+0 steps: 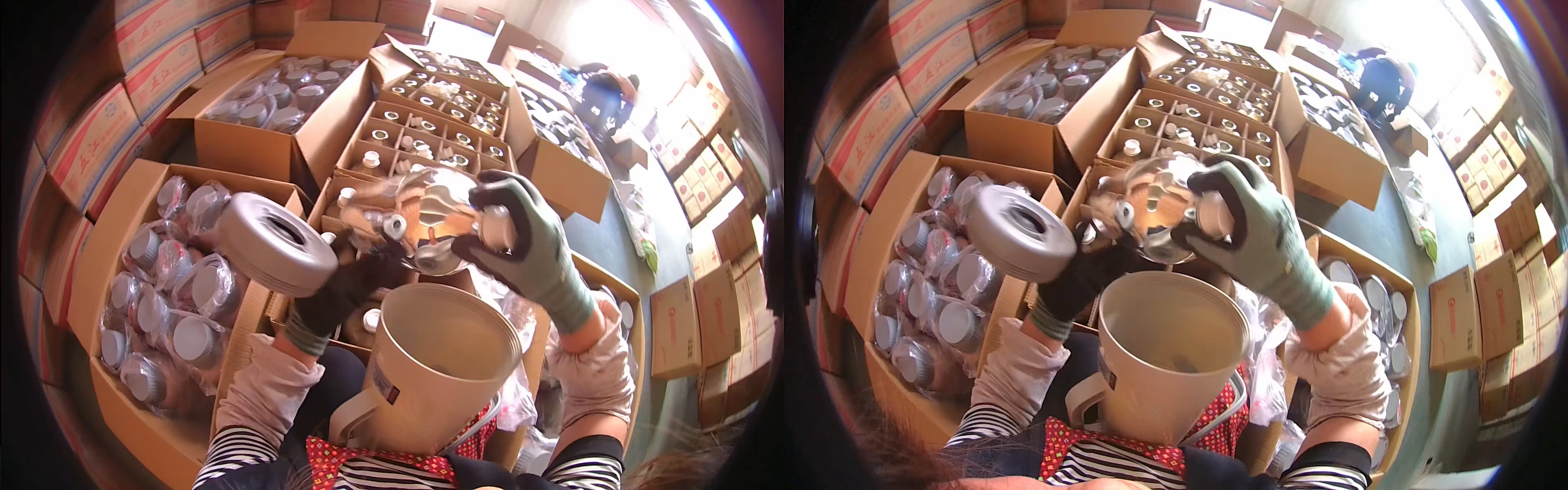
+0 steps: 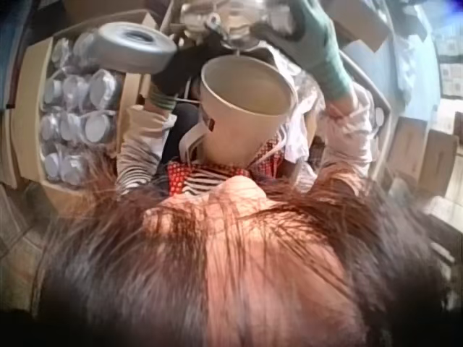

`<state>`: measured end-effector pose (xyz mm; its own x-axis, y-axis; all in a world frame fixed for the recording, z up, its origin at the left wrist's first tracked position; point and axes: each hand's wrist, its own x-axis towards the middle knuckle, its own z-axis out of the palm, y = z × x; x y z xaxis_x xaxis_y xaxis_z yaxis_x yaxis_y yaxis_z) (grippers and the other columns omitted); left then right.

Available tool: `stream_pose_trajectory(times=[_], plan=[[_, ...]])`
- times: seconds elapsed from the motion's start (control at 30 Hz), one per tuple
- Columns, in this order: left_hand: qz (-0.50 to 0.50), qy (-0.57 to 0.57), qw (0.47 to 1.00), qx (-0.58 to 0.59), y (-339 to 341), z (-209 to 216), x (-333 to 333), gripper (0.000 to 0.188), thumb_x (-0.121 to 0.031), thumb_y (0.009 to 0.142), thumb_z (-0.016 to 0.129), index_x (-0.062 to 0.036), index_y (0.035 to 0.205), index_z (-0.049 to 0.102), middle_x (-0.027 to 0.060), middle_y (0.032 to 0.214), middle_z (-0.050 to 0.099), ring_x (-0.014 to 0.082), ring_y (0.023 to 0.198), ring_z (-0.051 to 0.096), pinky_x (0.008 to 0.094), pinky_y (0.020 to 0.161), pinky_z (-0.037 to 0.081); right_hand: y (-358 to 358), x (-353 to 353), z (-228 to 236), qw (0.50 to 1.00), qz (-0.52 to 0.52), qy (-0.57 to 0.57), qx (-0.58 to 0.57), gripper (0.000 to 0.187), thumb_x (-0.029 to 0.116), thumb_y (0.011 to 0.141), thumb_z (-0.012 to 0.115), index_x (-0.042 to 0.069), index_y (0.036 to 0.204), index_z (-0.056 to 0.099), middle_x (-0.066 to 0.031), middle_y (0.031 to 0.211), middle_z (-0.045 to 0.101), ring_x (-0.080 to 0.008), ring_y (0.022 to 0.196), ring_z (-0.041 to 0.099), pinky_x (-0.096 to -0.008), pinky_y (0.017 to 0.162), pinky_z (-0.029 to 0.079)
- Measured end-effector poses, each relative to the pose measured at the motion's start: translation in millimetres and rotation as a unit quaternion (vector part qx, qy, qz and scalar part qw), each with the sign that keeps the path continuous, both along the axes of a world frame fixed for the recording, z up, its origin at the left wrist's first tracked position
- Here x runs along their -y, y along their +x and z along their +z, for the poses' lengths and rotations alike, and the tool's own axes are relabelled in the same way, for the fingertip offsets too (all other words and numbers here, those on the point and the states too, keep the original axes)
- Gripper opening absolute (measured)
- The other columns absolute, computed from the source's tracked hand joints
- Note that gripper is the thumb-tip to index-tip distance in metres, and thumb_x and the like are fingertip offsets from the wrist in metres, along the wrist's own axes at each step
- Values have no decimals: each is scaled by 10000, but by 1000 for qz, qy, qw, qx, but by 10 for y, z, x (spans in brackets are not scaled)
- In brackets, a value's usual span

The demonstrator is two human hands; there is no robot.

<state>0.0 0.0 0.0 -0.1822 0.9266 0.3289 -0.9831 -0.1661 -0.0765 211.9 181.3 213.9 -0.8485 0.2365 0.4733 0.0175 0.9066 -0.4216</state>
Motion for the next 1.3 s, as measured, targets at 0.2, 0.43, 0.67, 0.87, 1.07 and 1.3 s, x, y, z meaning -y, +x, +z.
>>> stream_pose_trajectory(times=[0.2,0.43,0.67,0.87,1.07,1.3], plan=[[175,74,952,-241,-163,817,29,659,-433,1110,403,-67,1631,233,181,1649,359,400,1550,300,642,1250,276,726,365,-129,995,60,-63,-44,498,221,715,936,103,1133,693,-261,1571,433,-432,1402,468,-477,1115,380],[362,52,707,-606,319,1756,683,630,-412,1104,432,-41,1595,297,197,1637,379,392,1532,339,601,1252,298,709,213,-750,957,-76,-191,-204,481,184,1076,544,-11,1507,455,-103,1125,601,-151,941,557,-326,900,471],[243,-39,755,-608,442,1311,523,602,-391,1099,462,-15,1558,361,213,1624,399,384,1514,378,560,1254,320,939,201,-1604,957,-157,49,-238,370,-17,1000,556,-23,1370,539,-201,1197,611,-345,1061,611,-410,943,499],[205,-68,817,-534,620,1203,659,580,-373,1094,487,8,1527,416,226,1614,415,377,1498,411,525,1255,339,886,507,-962,852,-25,-467,-237,368,112,1018,632,-9,1356,550,-125,1281,641,-225,1208,638,-366,1038,523],[145,-81,907,-387,347,1067,836,562,-418,1105,439,-27,1507,477,232,1635,388,381,1509,395,521,1274,306,503,74,-72,898,222,-293,239,723,143,830,865,50,1481,566,-87,1278,699,-136,1089,651,-330,935,543],[261,-68,916,-297,-306,713,927,538,-403,1127,409,-69,1548,413,151,1523,512,320,1425,482,513,1230,355,328,449,138,937,93,-28,335,603,482,789,846,207,1312,732,-124,1152,779,-309,1028,749,-411,897,587]])
